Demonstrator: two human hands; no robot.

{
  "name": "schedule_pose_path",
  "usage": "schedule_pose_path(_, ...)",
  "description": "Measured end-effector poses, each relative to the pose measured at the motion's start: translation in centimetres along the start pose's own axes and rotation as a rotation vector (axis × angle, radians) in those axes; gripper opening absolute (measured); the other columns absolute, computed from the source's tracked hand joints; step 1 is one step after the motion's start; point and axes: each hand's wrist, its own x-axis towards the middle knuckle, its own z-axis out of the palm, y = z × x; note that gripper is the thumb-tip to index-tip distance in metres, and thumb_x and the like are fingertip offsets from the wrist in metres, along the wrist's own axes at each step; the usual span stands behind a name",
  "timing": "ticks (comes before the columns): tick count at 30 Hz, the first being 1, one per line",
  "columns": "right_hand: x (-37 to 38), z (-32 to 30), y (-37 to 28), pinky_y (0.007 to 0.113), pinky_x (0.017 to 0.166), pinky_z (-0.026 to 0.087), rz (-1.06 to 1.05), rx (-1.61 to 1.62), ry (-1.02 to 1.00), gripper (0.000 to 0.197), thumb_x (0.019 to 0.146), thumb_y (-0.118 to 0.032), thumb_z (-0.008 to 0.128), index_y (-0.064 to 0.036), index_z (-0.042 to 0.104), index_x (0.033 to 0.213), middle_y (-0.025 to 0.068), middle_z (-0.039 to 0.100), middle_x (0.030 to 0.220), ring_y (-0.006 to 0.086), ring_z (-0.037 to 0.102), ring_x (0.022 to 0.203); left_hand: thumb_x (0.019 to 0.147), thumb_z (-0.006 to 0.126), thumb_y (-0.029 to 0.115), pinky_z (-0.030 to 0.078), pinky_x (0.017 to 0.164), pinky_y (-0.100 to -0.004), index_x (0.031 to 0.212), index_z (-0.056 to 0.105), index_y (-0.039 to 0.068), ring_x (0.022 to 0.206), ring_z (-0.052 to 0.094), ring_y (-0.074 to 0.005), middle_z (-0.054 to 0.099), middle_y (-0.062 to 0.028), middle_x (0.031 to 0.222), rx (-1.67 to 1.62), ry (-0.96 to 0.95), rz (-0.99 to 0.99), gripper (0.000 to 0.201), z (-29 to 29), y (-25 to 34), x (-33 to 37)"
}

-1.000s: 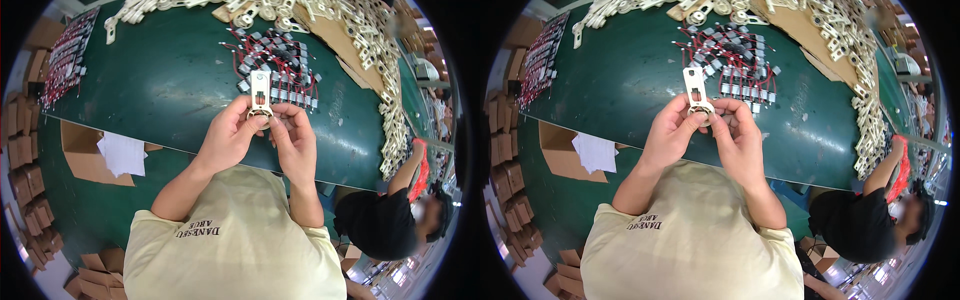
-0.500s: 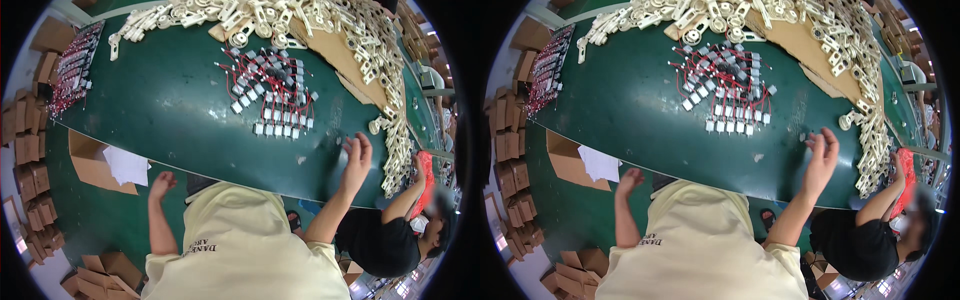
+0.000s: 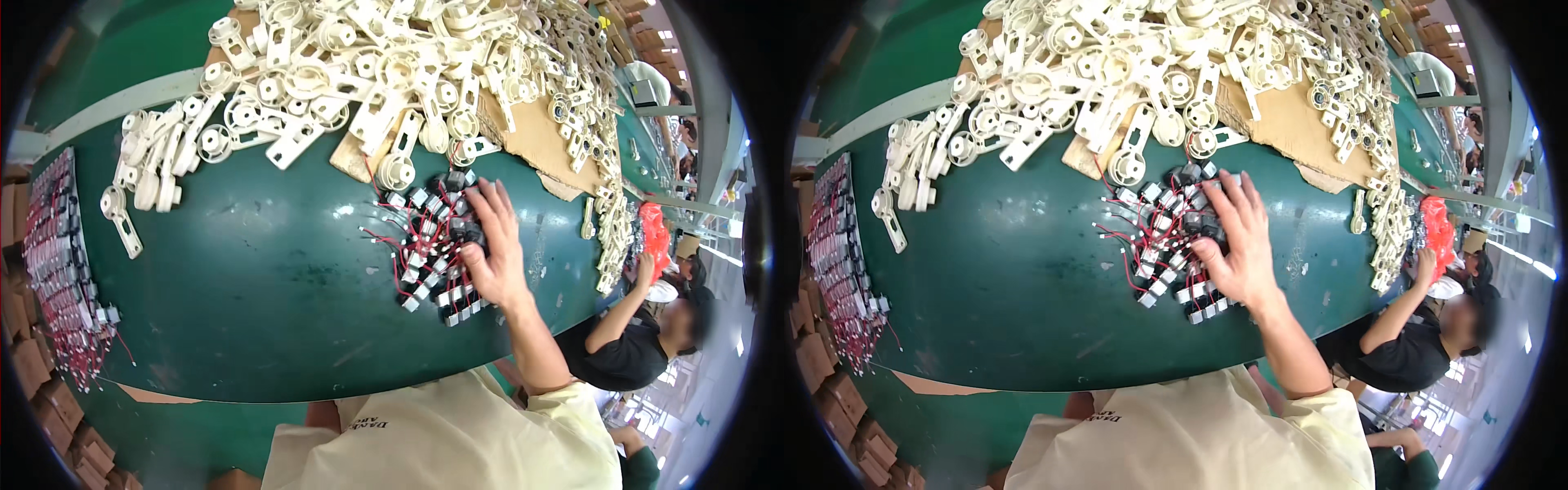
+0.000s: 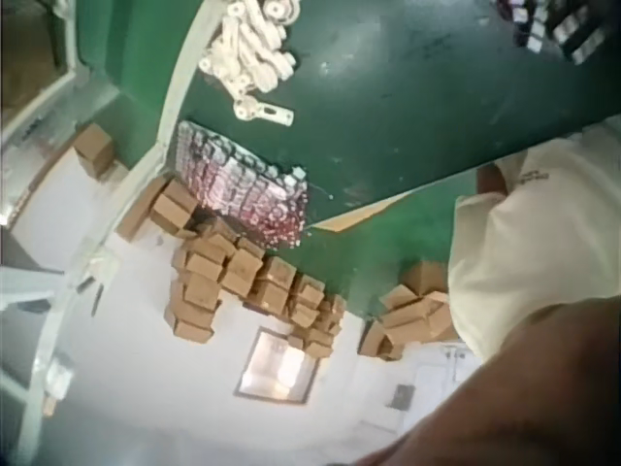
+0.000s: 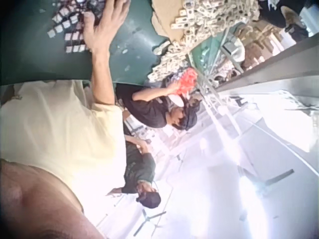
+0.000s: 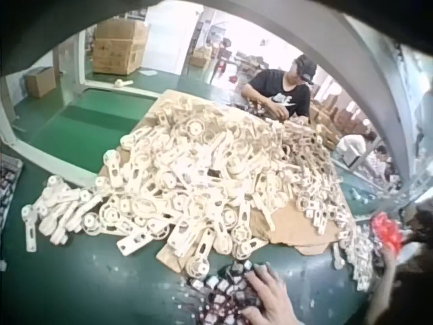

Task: Assembling small electronic motors into white plastic housings at a factory workbench.

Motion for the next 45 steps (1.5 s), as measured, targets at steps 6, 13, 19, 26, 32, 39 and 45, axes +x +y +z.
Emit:
schedule_pose_path(6, -0.4, 3.6, -6.5, 0.059, 0.111, 0.024, 0.114, 0.069, 0.048, 0.06, 0.092, -0.041, 0.058, -0.0056, 0.048, 0.139, 0.023, 0.038, 0.148, 0.0496, 0.029, 0.137, 0.099, 0.043, 0.04, 0.05, 0.08, -0.0371, 0.113, 0.065, 0.002, 0.09, 0.063, -0.0225, 0.068, -0.0135, 0.108, 0.052, -0.038, 0.091, 0.046, -3.9, 1.0, -1.1)
schedule_pose_path(13, 0.8, 6.8, -13.8, 0.061, 0.11, 0.024, 0.138, 0.067, 0.165, 0.059, 0.091, -0.036, 0.06, -0.005, 0.046, 0.139, 0.0257, 0.039, 0.145, 0.0529, 0.032, 0.132, 0.098, 0.046, 0.036, 0.05, 0.083, -0.0374, 0.11, 0.067, 0.001, 0.093, 0.063, -0.0223, 0.069, -0.0141, 0.107, 0.283, 0.035, 0.299, 0.042, -19.0, -1.5, 1.7)
schedule_pose_path(19, -1.7, 6.1, -15.0, 0.049, 0.113, 0.03, 0.037, 0.327, 0.343, 0.052, 0.095, -0.032, 0.058, -0.0013, 0.048, 0.136, 0.0273, 0.044, 0.142, 0.0444, 0.038, 0.135, 0.098, 0.049, 0.033, 0.049, 0.086, -0.0377, 0.107, 0.069, 0.0, 0.095, 0.064, -0.0222, 0.07, -0.0146, 0.107, 0.323, 0.052, 0.484, 0.039, -19.5, -0.2, -6.0)
schedule_pose_path(26, -9.3, -0.1, -12.5, 0.034, 0.076, 0.052, 0.112, 0.427, 0.04, 0.019, 0.087, -0.011, 0.069, -0.0017, 0.067, 0.103, 0.0145, 0.066, 0.093, 0.0254, 0.066, 0.082, 0.096, 0.059, 0.01, 0.05, 0.088, -0.031, 0.111, 0.066, -0.003, 0.099, 0.064, -0.017, 0.069, -0.0091, 0.104, 0.036, -0.333, 0.637, 0.021, -20.5, 15.9, -34.2)
schedule_pose_path(32, -10.4, 0.7, -13.7, 0.04, 0.075, 0.051, 0.101, 0.344, -0.21, 0.041, 0.077, -0.005, 0.073, -0.0133, 0.061, 0.116, 0.0128, 0.057, 0.105, 0.0292, 0.063, 0.082, 0.096, 0.06, 0.016, 0.049, 0.064, -0.0255, 0.109, 0.063, 0.0, 0.068, 0.059, -0.0088, 0.062, -0.0026, 0.083, 0.084, 0.407, 0.963, 0.021, -22.9, 32.2, -30.6)
schedule_pose_path(39, -7.3, 1.1, -14.2, 0.038, 0.069, 0.051, 0.23, 0.352, -0.239, 0.028, 0.075, 0.001, 0.073, -0.0067, 0.062, 0.099, 0.0115, 0.057, 0.089, 0.0265, 0.062, 0.073, 0.08, 0.049, -0.007, 0.044, 0.101, -0.0418, 0.117, 0.062, 0.007, 0.123, 0.048, -0.0372, 0.055, -0.0153, 0.127, 0.895, 0.823, 1.0, 0.042, -29.2, 41.1, -19.6)
schedule_pose_path(45, -6.7, 0.5, -14.5, 0.035, 0.067, 0.051, 0.368, 0.386, -0.264, 0.028, 0.075, 0.0, 0.073, -0.0046, 0.061, 0.1, 0.0098, 0.058, 0.088, 0.0225, 0.06, 0.069, 0.083, 0.061, 0.002, 0.045, 0.094, -0.0452, 0.115, 0.06, 0.005, 0.106, 0.054, -0.0403, 0.058, -0.0176, 0.116, 0.951, 0.632, 0.892, 0.032, -29.7, 41.4, -23.3)
